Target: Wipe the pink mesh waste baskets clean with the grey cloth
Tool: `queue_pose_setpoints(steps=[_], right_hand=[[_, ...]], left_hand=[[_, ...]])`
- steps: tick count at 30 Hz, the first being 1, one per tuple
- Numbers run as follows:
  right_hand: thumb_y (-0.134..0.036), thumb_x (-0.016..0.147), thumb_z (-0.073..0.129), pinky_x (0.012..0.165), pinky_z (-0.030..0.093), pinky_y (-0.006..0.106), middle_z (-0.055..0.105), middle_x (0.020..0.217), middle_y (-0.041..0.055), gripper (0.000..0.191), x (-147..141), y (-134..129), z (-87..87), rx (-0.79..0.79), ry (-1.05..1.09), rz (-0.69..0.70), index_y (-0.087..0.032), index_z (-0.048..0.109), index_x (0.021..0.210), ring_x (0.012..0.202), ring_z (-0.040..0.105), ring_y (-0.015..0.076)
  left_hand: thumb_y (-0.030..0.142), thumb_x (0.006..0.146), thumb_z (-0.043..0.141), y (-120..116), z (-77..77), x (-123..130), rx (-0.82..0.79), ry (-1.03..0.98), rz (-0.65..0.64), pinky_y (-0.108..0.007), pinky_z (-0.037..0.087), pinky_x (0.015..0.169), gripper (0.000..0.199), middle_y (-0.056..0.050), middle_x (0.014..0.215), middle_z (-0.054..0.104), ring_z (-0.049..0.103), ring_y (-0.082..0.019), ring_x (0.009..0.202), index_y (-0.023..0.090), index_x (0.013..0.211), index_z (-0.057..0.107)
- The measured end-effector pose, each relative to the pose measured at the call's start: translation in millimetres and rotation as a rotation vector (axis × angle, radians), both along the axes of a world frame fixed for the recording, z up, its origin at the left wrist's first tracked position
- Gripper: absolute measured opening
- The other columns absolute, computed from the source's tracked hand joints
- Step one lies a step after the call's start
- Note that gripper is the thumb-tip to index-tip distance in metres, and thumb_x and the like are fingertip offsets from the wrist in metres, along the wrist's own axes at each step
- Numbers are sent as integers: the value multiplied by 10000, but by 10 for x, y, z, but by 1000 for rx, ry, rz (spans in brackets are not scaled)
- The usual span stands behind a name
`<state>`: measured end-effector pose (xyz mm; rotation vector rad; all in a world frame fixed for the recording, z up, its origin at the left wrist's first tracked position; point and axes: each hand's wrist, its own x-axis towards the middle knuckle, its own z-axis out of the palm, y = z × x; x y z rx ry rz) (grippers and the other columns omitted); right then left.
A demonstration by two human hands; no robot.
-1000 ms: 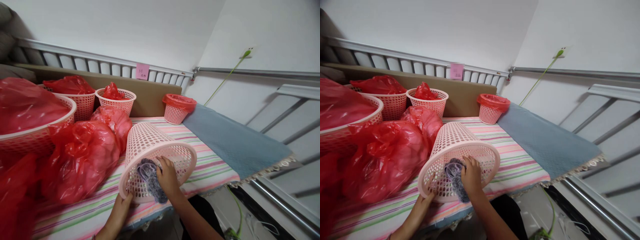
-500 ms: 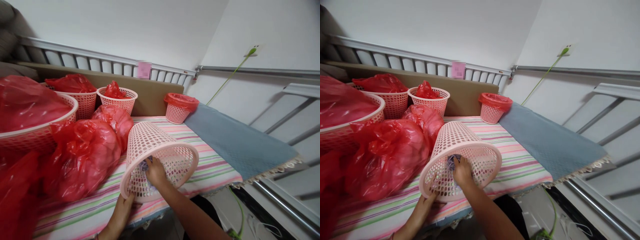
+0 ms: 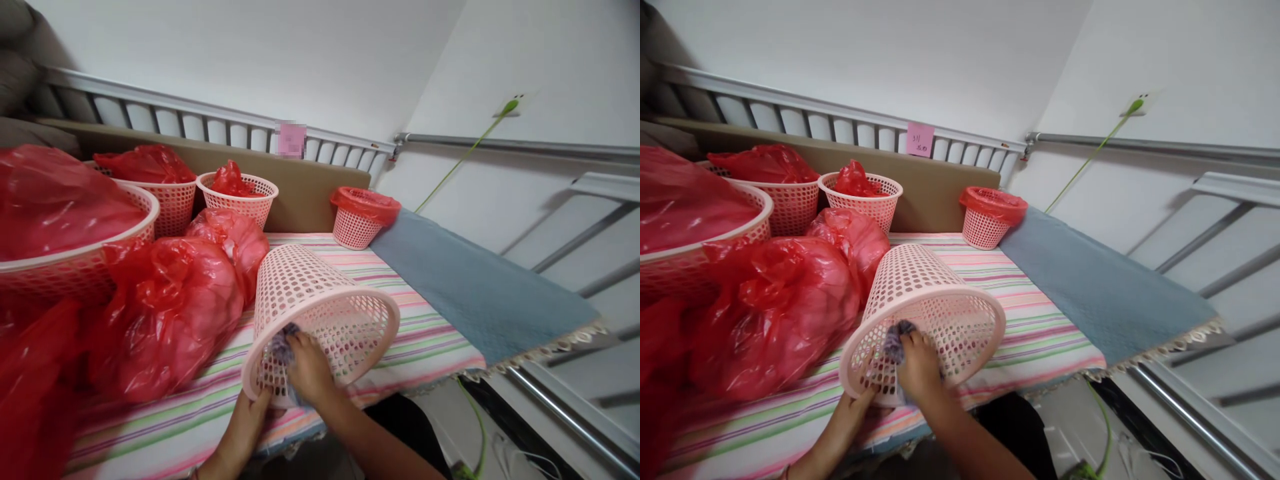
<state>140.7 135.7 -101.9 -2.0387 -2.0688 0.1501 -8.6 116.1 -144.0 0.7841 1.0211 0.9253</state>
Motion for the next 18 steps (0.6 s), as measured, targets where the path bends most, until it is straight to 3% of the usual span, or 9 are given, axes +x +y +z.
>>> queue_pose_setpoints(steps=[3, 6, 9, 13, 16, 18], right_hand=[[-156, 649, 523, 1006, 311, 318, 533, 1227, 56, 561, 35, -496, -75, 11, 75, 69, -222, 546, 1206, 1141, 433, 234], [-157, 641, 525, 1005, 322, 329, 513, 1248, 59, 582, 82, -612, -95, 3, 90, 80, -223, 536, 1219, 1155, 419, 244], [-156, 666, 521, 980, 354, 345, 546, 1199, 84, 540, 70, -273, -42, 27, 53, 47, -205, 549, 1204, 1117, 457, 249], [-169, 728, 516, 958, 383, 373, 569, 1199, 112, 459, -27, 509, 49, 64, 30, -8, -182, 560, 1185, 1113, 487, 264], [-228, 837, 441, 1008, 342, 397, 521, 1300, 75, 438, -88, 970, 96, 104, 54, -22, -229, 488, 1272, 1216, 425, 250], [-266, 876, 401, 1023, 326, 409, 515, 1316, 48, 417, -95, 1133, 132, 125, 72, -16, -254, 472, 1287, 1244, 404, 242]], left_hand=[[516, 585, 716, -10, -10, -7, -10, -10, -1, -414, 574, 667, 617, -106, 821, 738, 692, -287, 693, 107, 1016, 551], [517, 568, 715, -25, 16, -8, -39, 10, -1, -390, 574, 657, 552, -86, 715, 731, 693, -278, 655, 114, 910, 556], [513, 574, 707, -29, 56, -13, -53, 48, -6, -381, 572, 608, 557, -71, 669, 716, 685, -263, 583, 120, 930, 536], [526, 596, 698, -20, 50, -19, -34, 81, -9, -384, 570, 608, 687, -68, 752, 713, 676, -243, 579, 110, 1105, 497], [571, 587, 690, -15, -14, -3, -33, 94, 29, -370, 566, 600, 687, -65, 784, 695, 658, -240, 627, 122, 1083, 535], [591, 609, 665, -13, -69, 16, -16, 89, 55, -367, 565, 593, 638, -71, 826, 689, 638, -234, 660, 140, 1047, 559]])
